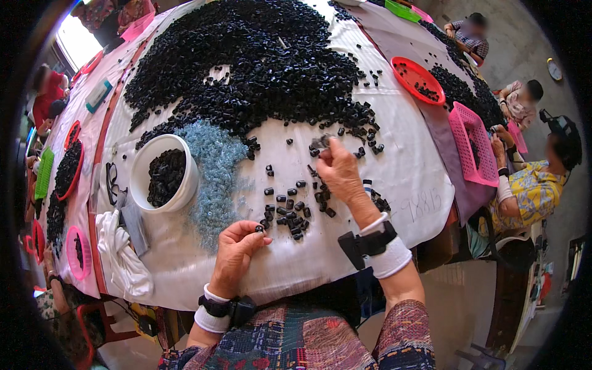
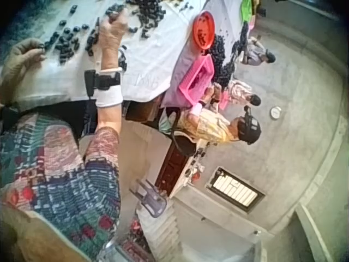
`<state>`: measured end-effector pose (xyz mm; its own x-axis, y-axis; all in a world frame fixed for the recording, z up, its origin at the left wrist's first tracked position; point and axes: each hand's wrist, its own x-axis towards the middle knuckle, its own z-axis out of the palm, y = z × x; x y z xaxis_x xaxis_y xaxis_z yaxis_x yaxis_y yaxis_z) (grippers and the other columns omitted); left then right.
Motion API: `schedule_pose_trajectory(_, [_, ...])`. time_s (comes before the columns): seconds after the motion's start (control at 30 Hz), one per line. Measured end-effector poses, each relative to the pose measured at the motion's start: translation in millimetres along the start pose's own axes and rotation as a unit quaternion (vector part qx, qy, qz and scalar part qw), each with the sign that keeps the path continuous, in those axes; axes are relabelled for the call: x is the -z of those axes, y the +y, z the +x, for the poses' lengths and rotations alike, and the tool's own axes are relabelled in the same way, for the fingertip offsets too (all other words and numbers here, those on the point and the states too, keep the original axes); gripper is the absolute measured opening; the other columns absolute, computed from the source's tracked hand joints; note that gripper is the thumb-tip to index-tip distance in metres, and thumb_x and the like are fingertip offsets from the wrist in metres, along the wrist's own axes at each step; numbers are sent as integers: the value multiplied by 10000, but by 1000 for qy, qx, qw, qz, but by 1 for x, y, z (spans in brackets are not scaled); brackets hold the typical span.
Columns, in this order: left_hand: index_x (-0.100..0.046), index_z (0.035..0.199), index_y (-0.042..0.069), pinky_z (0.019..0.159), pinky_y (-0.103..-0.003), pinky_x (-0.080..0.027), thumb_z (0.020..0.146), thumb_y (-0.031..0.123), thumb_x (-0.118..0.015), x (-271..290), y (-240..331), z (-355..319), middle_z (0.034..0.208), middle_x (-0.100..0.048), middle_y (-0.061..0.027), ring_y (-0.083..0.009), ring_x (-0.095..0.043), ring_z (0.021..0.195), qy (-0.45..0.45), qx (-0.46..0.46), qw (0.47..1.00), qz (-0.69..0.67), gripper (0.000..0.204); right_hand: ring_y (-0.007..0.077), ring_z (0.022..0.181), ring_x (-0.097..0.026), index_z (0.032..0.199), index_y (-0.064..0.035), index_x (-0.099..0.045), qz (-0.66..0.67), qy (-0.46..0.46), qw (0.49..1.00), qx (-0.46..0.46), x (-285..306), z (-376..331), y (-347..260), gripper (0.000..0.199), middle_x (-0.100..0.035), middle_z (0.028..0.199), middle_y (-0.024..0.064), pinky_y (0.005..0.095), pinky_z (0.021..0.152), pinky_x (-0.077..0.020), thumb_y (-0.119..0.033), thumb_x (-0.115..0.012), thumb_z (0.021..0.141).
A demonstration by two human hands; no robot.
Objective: Sort and organize small black shoe components from a large pile into smaller groups or containers.
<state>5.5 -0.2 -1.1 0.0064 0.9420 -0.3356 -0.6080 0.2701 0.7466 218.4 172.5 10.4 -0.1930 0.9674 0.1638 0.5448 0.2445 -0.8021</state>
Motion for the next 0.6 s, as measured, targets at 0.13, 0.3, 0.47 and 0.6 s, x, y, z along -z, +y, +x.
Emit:
schedule_pose_trajectory(0.13, [-602,918,5,737,-282,-519,812,6,-618,-2,2,0,840,-634,-67,-165,-633,741,10,-2,1000,14,108,57,627,-556,816,-13,-469,132,12,990,-40,40,-23,-2,158,-590,674,29,225,548,-463,-45,-617,771])
schedule_pose_trajectory(0.3, [-603,934,4,713,-252,-515,805,-3,-636,1,1,1,843,-636,-52,-152,-633,746,-3,-6,1000,1,133,99,634,-593,782,-2,-488,33,-3,997,-68,80,-60,10,150,-619,702,73,265,563,-473,-59,-626,763])
schedule_pose_trajectory(0.47, [-602,931,6,710,-259,-515,799,-4,-639,2,-1,2,834,-632,-51,-154,-629,728,2,-12,1000,16,137,285,620,-602,797,12,-498,-159,-4,987,-11,95,-78,7,155,-580,697,179,345,572,-467,-81,-616,759])
schedule_pose_trajectory(0.6, [-602,929,4,710,-267,-517,800,-8,-635,5,-3,4,838,-632,-54,-157,-629,734,-7,-20,1000,9,134,309,708,-572,817,10,-514,-153,27,987,50,73,-55,-7,124,-576,764,169,375,632,-453,-55,-599,755])
